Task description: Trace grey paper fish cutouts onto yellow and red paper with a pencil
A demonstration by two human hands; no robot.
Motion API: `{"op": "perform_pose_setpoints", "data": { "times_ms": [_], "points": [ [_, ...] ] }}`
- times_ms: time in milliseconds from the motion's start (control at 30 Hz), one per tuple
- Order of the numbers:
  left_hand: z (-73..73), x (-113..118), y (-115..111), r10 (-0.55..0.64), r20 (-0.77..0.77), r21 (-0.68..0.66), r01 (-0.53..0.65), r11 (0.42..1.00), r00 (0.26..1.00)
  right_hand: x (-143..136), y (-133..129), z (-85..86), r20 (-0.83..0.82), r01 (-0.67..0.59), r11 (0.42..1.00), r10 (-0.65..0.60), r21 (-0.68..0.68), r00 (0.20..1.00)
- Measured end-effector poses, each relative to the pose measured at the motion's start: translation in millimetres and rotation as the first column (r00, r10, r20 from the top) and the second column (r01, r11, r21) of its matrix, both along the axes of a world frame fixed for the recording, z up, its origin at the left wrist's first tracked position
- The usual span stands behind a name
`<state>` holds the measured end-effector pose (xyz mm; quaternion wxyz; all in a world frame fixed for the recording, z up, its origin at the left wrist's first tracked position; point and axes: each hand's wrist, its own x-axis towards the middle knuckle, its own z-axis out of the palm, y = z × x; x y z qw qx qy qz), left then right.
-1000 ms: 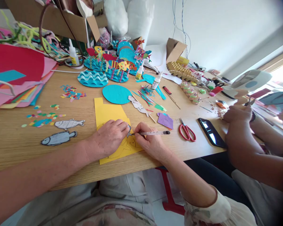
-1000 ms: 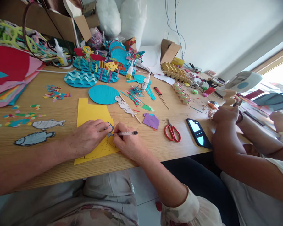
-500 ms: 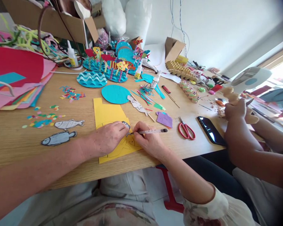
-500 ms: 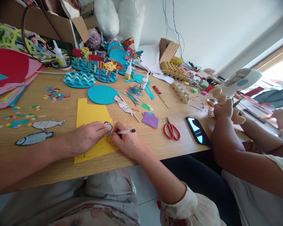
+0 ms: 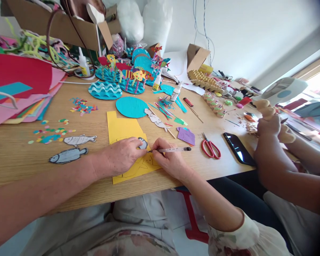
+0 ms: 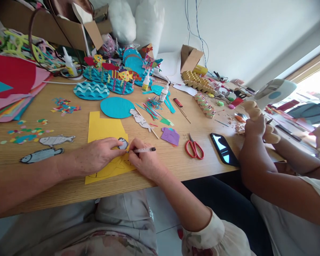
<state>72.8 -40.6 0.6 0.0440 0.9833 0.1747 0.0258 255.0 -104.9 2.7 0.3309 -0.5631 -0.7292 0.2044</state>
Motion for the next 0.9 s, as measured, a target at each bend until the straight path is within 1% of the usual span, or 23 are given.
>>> {"op": "perform_pose_setpoints", "data": {
  "times_ms": [367,567,900],
  "points": [
    [-4.9,-2,3,-0.031,0.049,0.053,0.028,0.998,0.998,2,1,-0.9,-0.014,-0.015,1.000,0.015,0.001,1.000],
    [-6.9,-2,3,-0.046,0.073,0.052,0.042,0.998,0.996,3,1,-1.3,-0.024,-0.038,0.999,0.039,0.013,0.999],
    [-10.6,-3,5,-0.060,0.099,0.049,0.055,0.997,0.993,3,2,-2.4,-0.021,-0.044,0.999,0.044,0.016,0.999]
  ]
}}
